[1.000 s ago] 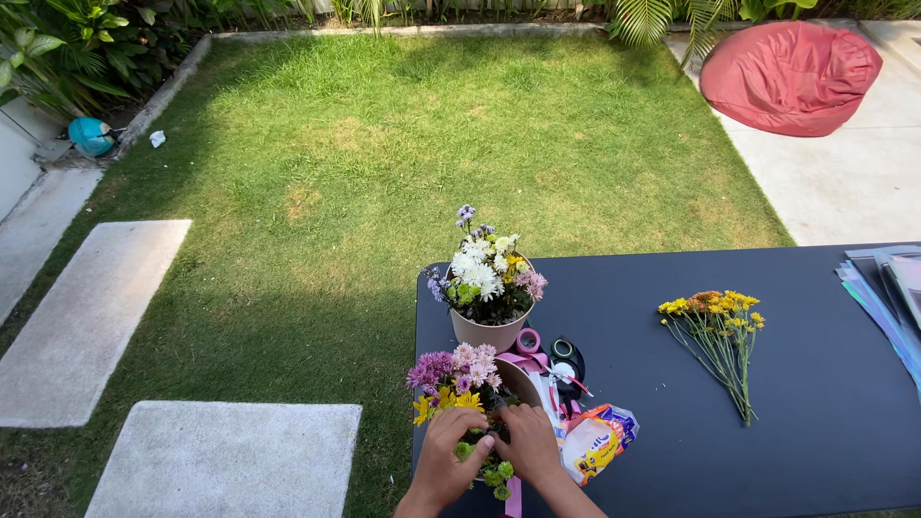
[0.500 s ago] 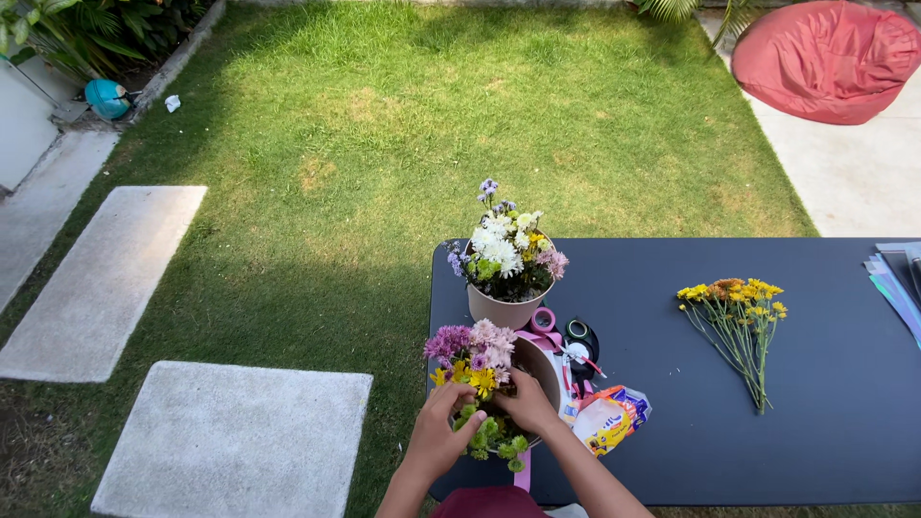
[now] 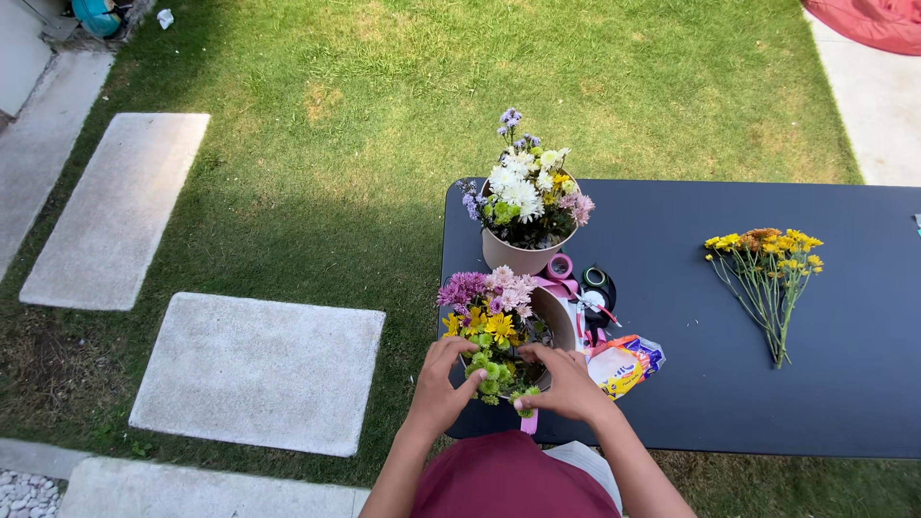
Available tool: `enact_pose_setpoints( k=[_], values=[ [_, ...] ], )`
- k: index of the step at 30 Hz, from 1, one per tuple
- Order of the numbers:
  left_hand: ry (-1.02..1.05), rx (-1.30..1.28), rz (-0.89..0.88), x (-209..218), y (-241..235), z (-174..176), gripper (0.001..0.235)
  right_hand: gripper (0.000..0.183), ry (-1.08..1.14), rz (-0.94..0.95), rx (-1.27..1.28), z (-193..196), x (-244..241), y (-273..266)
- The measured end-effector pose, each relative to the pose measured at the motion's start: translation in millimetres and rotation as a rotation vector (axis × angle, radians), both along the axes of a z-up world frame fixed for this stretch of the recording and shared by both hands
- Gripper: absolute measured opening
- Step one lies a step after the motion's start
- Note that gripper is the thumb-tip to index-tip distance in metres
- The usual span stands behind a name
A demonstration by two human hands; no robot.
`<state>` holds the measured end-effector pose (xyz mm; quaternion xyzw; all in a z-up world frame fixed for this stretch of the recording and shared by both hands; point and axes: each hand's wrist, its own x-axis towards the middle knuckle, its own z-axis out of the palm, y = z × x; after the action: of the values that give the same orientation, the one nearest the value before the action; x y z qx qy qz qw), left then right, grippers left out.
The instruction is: The person places green and yellow flowers into a vase, wipes the stems with a cloth, and trims the bottom of the stems using shears.
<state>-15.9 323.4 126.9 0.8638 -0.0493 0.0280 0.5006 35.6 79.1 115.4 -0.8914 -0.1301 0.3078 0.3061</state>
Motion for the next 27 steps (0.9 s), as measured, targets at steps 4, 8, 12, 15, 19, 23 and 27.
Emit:
enact_pose_setpoints(
  k=[4,8,12,15,19,23,27],
  values=[
    [0.009,-0.027,0.063,2.7,-3.1,-3.3,0.024,0.091,-0.061,0.257,-0.101,-22.3,-0.1,7.0],
    [0.053,-0.041,0.027,8.5,-5.8,11.9,0.025,0.039,-0.082,0.127,0.071,-31.1,9.0,9.9],
    [0.059,-0.064,-0.004,16.3,-8.8,14.6,0.027,0.031,-0.049,-0.062,0.314,-11.6,16.0,-2.1],
    [-0.049,0.029,-0.078,17.4,-11.5,17.7,0.027,0.032,-0.090,-0.260,0.472,-36.7,23.9,-21.6],
    [-0.158,0.229,-0.101,16.8,-21.2,8.1,0.032,0.033,-0.046,-0.430,0.545,-17.9,31.3,-45.9],
    [-0.280,0.323,-0.220,22.0,-43.0,5.1,0.044,0.042,0.108,-0.466,0.683,-2.6,31.0,-47.1],
    [-0.022,0.139,-0.291,39.4,-63.2,-16.2,0.050,0.054,0.299,-0.375,0.834,47.5,20.7,-19.6]
  ],
)
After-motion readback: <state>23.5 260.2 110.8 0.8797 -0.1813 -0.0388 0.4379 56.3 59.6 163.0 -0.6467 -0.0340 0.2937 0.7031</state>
